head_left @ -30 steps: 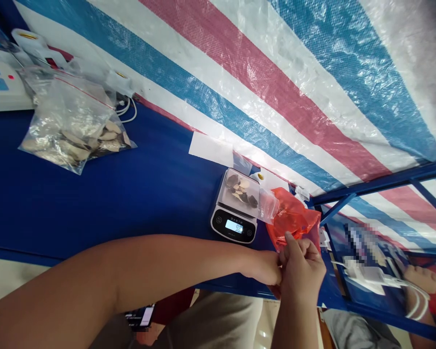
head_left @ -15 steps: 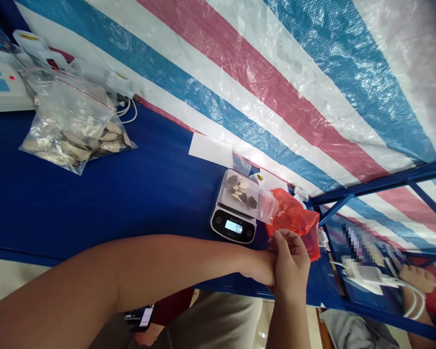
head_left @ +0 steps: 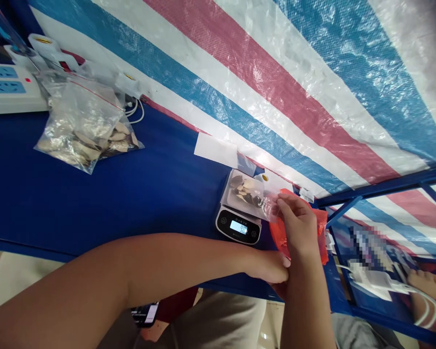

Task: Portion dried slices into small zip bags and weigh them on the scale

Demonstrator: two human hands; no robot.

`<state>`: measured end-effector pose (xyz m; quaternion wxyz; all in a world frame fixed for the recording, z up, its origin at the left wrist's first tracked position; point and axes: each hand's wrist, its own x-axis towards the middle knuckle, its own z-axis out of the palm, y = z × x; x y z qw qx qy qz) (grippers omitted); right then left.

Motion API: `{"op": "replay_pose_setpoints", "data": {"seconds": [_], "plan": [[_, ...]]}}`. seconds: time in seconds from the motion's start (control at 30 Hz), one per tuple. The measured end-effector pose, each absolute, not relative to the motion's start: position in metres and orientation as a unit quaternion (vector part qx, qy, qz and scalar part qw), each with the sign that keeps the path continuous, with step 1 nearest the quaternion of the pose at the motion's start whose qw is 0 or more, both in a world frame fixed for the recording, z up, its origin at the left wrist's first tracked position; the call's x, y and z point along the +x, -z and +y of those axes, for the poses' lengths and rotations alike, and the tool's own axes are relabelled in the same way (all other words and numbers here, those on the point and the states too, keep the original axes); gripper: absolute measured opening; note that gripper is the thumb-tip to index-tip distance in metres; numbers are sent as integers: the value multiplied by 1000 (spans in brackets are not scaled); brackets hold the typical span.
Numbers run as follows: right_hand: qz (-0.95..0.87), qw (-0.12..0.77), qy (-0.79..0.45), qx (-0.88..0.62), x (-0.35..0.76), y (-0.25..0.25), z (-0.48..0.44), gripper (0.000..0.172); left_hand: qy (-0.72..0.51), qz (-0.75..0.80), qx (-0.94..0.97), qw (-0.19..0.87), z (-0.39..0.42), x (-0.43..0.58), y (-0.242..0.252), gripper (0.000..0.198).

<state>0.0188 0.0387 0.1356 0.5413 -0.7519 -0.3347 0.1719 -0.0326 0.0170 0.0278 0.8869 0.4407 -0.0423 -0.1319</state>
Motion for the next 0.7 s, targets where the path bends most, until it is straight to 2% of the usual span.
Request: {"op": "replay_pose_setpoints", "data": {"seconds": [0.13, 0.27, 0.5, 0.7], "plan": [[-376, 547, -61, -745, -3, -169, 33, 33, 180, -14, 424, 887, 16, -31, -32, 23], [-428, 513, 19, -744, -20, -196, 26, 27, 184, 9, 421, 888, 17, -35, -36, 23], [-446, 458, 40, -768, -19, -207, 14, 24, 190, 20, 429, 883, 20, -40, -41, 22], [-422, 471, 46, -773, -17, -206, 8, 24, 186, 22, 435, 881, 20, -41, -42, 25]]}}
